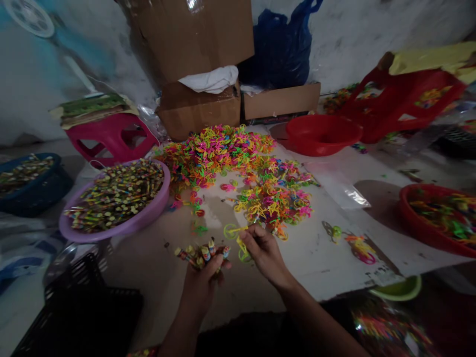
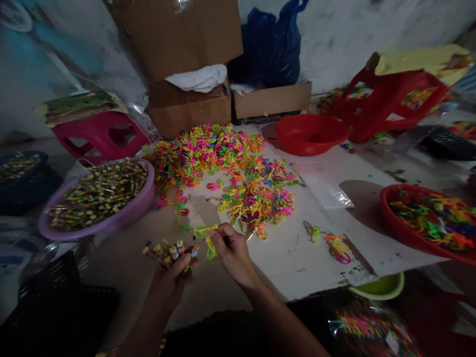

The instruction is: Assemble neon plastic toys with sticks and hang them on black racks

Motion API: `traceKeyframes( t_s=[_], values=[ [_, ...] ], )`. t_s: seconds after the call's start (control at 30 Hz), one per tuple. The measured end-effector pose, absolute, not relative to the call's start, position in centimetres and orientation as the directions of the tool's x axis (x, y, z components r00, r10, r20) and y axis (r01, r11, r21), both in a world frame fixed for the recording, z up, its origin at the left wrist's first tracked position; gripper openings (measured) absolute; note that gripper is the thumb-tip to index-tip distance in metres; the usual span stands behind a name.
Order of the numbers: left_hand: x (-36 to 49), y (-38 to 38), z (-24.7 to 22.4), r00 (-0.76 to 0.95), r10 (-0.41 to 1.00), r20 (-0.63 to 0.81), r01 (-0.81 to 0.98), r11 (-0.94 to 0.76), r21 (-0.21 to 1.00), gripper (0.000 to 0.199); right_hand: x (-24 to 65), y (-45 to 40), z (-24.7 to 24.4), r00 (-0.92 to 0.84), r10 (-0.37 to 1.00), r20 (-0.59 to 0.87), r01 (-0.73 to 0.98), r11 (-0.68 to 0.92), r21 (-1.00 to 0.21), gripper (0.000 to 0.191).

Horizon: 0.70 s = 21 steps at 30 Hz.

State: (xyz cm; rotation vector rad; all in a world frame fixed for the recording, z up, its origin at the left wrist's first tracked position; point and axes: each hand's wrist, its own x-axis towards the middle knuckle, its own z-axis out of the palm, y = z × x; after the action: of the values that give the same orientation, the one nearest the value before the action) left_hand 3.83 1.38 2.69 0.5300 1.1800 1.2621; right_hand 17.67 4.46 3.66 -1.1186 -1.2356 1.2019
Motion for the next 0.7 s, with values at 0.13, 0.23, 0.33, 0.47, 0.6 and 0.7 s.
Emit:
traceKeyframes(
  t_s=[0.13,0.23,0.33,0.47,0.6,0.7],
  values=[
    [3.8,1.6,3.5,-0.022,0.83,-0.557,-0.589,0.44,0.678,0.03,17.4,4.5,2.9,-0.106,0.99,0.096,-0.009,0.095,-0.995,0.036],
    [3.5,1.7,3.7,0.102,0.761,-0.641,-0.642,0.542,0.542,0.018,17.1,4.3,2.3,-0.13,0.988,0.088,-0.046,0.083,-0.995,0.038],
    [3.2,1.6,3.7,0.195,0.73,-0.655,-0.683,0.58,0.444,0.004,17.1,4.1,2.1,-0.161,0.983,0.093,-0.057,0.084,-0.995,0.037],
    [3.4,1.5,3.7,0.209,0.744,-0.634,-0.743,0.543,0.392,0.012,17.2,4.0,2.4,-0.136,0.983,0.123,-0.061,0.116,-0.991,0.037],
    [3.6,1.5,3.8,0.214,0.729,-0.65,-0.774,0.533,0.342,0.021,17.4,3.8,2.6,-0.103,0.983,0.15,-0.01,0.15,-0.989,0.035],
    [3.7,1.5,3.8,0.214,0.724,-0.656,-0.809,0.508,0.296,0.024,17.4,3.6,2.7,-0.102,0.98,0.172,0.017,0.175,-0.984,0.033]
  ],
)
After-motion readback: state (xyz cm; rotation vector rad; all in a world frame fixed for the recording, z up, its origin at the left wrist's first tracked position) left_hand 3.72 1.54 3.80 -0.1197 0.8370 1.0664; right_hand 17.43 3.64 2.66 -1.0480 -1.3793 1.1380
